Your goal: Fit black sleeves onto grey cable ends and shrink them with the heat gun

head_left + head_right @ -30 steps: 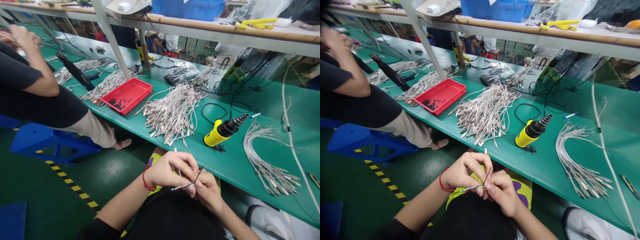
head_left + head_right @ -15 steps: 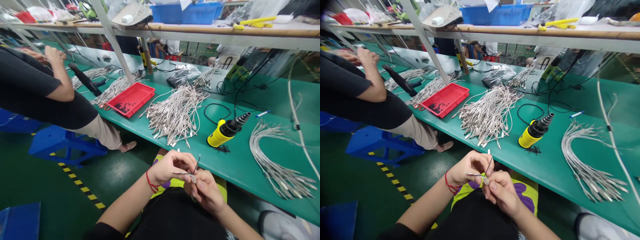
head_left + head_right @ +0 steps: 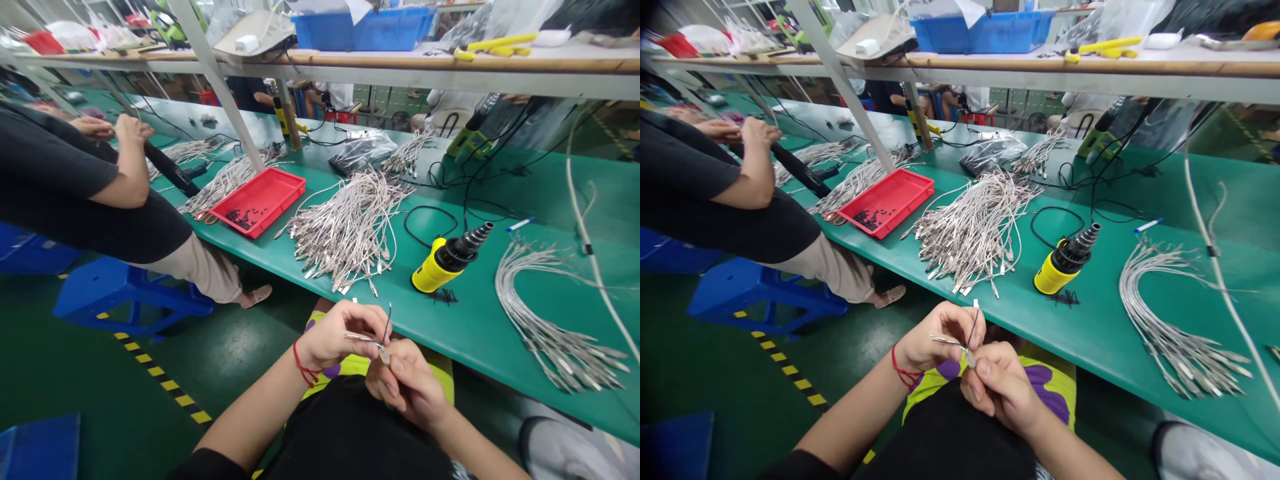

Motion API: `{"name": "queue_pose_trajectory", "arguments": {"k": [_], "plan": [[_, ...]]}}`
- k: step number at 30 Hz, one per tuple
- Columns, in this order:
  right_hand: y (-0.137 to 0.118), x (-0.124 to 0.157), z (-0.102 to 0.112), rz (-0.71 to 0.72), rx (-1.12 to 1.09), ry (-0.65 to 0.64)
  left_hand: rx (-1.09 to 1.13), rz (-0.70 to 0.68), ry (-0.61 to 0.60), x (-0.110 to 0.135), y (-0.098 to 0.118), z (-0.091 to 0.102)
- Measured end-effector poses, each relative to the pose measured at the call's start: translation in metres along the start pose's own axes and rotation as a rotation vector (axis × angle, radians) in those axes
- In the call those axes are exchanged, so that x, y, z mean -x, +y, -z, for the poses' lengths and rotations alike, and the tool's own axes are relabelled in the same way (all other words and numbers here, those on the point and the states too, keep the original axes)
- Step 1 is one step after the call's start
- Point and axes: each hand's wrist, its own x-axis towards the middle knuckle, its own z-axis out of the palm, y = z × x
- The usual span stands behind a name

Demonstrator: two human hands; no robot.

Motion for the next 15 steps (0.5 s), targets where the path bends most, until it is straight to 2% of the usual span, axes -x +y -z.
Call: {"name": "queue_pose_trajectory", "arguments": {"k": [9,15], "plan": [[-0.0001,-0.0027,-0.0006,0.024,-0.039,0.001,-0.021,-0.02,0.03,-0.0008,0.0008,0.0001],[0.0024,-0.002,-0.001,0.023,-0.053,-0.003,-0.002,-0.031,-0.052,-0.0028,0.0054,0.0015]]}}
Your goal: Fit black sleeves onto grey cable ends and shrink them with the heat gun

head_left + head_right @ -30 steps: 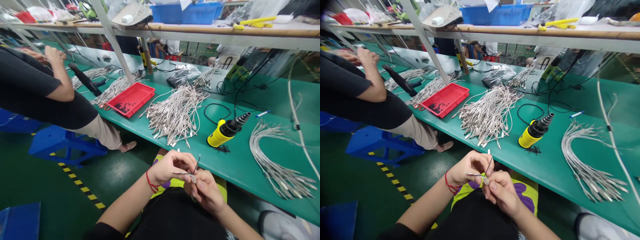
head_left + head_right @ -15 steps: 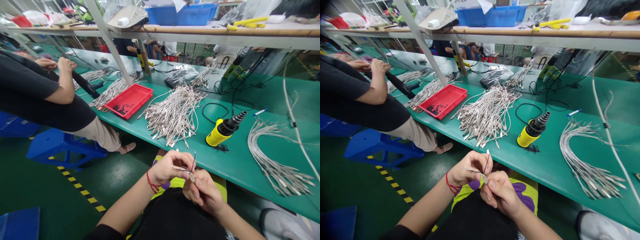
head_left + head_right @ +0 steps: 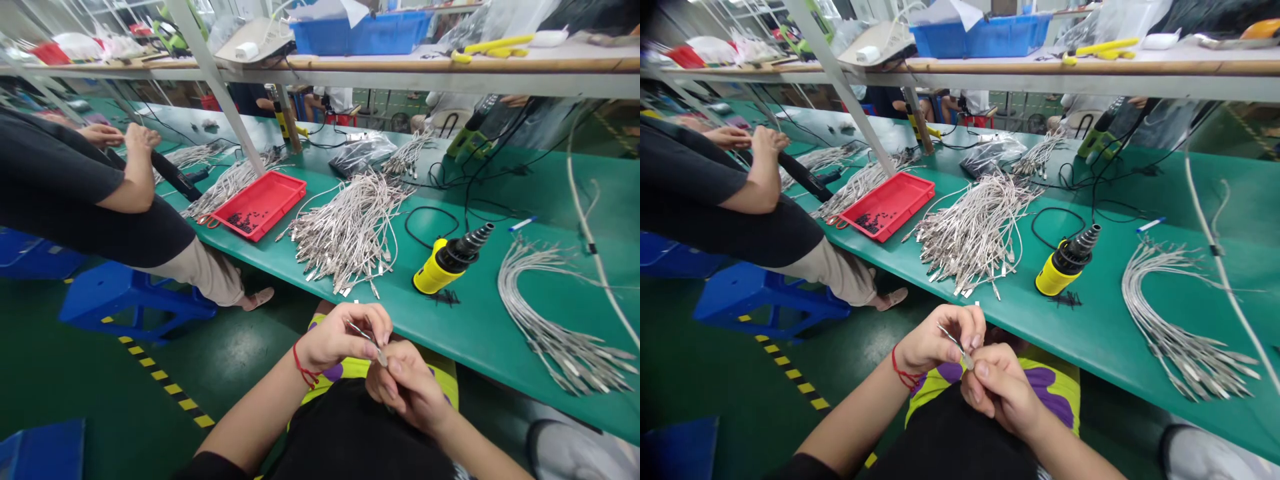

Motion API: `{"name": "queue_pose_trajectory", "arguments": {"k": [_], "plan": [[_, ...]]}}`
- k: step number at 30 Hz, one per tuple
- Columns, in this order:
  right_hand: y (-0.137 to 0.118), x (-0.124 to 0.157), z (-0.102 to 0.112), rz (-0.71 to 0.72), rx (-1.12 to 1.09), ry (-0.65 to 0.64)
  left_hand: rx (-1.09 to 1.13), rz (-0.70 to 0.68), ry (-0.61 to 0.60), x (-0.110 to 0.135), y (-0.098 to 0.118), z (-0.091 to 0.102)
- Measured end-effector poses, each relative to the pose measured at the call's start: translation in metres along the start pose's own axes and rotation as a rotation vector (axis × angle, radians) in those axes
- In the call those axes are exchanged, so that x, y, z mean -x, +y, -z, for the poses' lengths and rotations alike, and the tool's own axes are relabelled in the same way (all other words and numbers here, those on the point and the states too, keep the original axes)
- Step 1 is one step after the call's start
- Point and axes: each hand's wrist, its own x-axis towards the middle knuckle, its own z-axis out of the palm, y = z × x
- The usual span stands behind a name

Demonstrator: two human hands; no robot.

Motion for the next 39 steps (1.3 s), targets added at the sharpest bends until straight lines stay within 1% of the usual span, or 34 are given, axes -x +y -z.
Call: {"name": "queue_pose_trajectory", "arguments": {"k": [4,8,10,12,15,18,20,23,27,29,31,35,37,39], "plan": [[-0.001,-0.001,-0.002,-0.008,-0.022,-0.009,-0.047,-0.007,-0.018,0.0,0.006,0.001],[-0.003,-0.002,-0.005,-0.013,-0.05,0.009,-0.192,-0.015,0.025,0.004,0.015,0.0],[-0.004,-0.003,-0.006,-0.016,-0.084,0.018,-0.278,0.014,0.059,0.006,0.021,0.0],[-0.004,-0.003,-0.007,-0.026,-0.129,0.011,-0.317,0.068,0.073,0.008,0.026,0.002],[-0.002,-0.003,-0.006,-0.064,-0.197,-0.023,-0.329,0.116,0.045,0.008,0.036,0.005],[0.001,-0.004,-0.006,-0.103,-0.237,-0.043,-0.401,0.083,0.026,0.006,0.047,0.009],[0.003,-0.004,-0.007,-0.114,-0.242,-0.035,-0.439,0.075,0.023,0.005,0.054,0.012],[0.006,-0.004,-0.008,-0.105,-0.2,0.006,-0.427,0.12,0.027,0.009,0.059,0.015],[0.012,-0.003,-0.006,-0.054,0.035,0.103,-0.276,0.196,0.06,0.021,0.052,0.024],[0.016,-0.005,-0.005,-0.056,0.144,0.138,-0.218,0.197,0.072,0.028,0.048,0.032],[0.019,-0.009,-0.006,-0.071,0.189,0.132,-0.198,0.17,0.076,0.033,0.046,0.041],[0.024,-0.028,-0.018,-0.078,0.161,0.069,-0.137,0.096,0.081,0.046,0.041,0.058],[0.025,-0.043,-0.031,-0.063,0.085,0.056,-0.082,0.068,0.062,0.055,0.029,0.065],[0.025,-0.06,-0.046,-0.026,-0.012,0.064,-0.09,0.062,0.019,0.067,0.008,0.07]]}}
